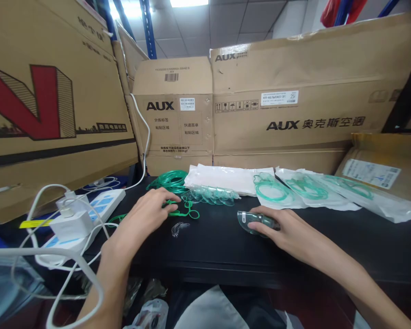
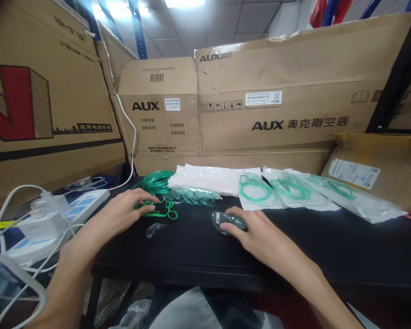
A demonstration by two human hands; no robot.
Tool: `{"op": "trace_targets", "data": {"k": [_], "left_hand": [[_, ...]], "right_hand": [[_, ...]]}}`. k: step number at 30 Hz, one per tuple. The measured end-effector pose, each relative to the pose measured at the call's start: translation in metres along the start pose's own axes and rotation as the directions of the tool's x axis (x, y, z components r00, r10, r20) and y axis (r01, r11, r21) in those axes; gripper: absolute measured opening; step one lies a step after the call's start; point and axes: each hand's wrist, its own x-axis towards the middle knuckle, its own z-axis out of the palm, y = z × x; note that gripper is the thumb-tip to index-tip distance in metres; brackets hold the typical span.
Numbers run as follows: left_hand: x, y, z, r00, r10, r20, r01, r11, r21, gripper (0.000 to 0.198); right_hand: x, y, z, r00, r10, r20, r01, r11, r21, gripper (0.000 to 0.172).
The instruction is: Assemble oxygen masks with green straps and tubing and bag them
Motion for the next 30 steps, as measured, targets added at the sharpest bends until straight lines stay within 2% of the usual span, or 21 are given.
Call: {"op": "trace_targets", "data": {"k": [3,7,9,11,13,14,17,19,22,25,26,28,30], "left_hand": [[0.001,-0.016,0.002,0.997,-0.013,0.072,0.012,1.000,0.019,0.028],[0.003,-0.022,0.004,0.996,-0.004,0.093,0.002,1.000,0.023,0.020],[0.004,-0.022,0.003,0.997,0.027,0.075,-0.027,1.000,0.008,0.018],[0.005,-0.021,0.002,0.998,0.042,0.050,-0.042,0.999,-0.003,0.021],[0.005,-0.022,0.002,0.999,0.030,0.041,-0.030,1.000,0.001,0.023],[0.005,-0.022,0.002,0.999,0.011,0.047,-0.011,1.000,0.009,0.026],[0.006,-0.026,0.005,0.994,-0.055,0.099,0.050,0.998,0.047,0.032],[0.008,-0.028,0.006,0.989,-0.060,0.135,0.052,0.997,0.061,0.031],[0.009,-0.028,0.007,0.985,-0.036,0.166,0.026,0.998,0.060,0.029],[0.010,-0.026,0.008,0.984,-0.029,0.175,0.021,0.999,0.049,0.026],[0.010,-0.027,0.009,0.984,-0.031,0.174,0.024,0.999,0.047,0.026],[0.011,-0.030,0.012,0.985,-0.044,0.164,0.037,0.998,0.050,0.025],[0.013,-0.037,0.016,0.986,-0.067,0.150,0.060,0.997,0.056,0.025]], "right_hand": [[-0.001,0.002,0.000,0.999,0.036,0.030,-0.034,0.997,-0.063,0.048],[-0.001,0.002,0.003,0.998,0.016,0.054,-0.013,0.999,-0.052,0.052],[-0.001,-0.001,0.006,0.998,-0.056,0.001,0.056,0.998,-0.036,0.055],[0.000,-0.008,0.008,0.983,-0.149,-0.112,0.145,0.989,-0.037,0.053],[0.001,-0.023,0.012,0.952,-0.239,-0.190,0.230,0.971,-0.066,0.045],[0.003,-0.032,0.014,0.939,-0.288,-0.189,0.275,0.957,-0.094,0.039],[0.014,-0.068,0.024,0.895,-0.443,-0.052,0.423,0.880,-0.215,0.026],[0.027,-0.091,0.034,0.857,-0.511,0.059,0.504,0.810,-0.299,0.024],[0.053,-0.116,0.054,0.807,-0.551,0.210,0.586,0.707,-0.396,0.021],[0.077,-0.123,0.072,0.797,-0.544,0.262,0.603,0.698,-0.385,0.008],[0.083,-0.122,0.075,0.796,-0.540,0.272,0.605,0.703,-0.374,0.010],[0.092,-0.116,0.075,0.800,-0.535,0.271,0.600,0.721,-0.347,0.016],[0.096,-0.106,0.064,0.813,-0.532,0.236,0.582,0.749,-0.318,0.017]]}}
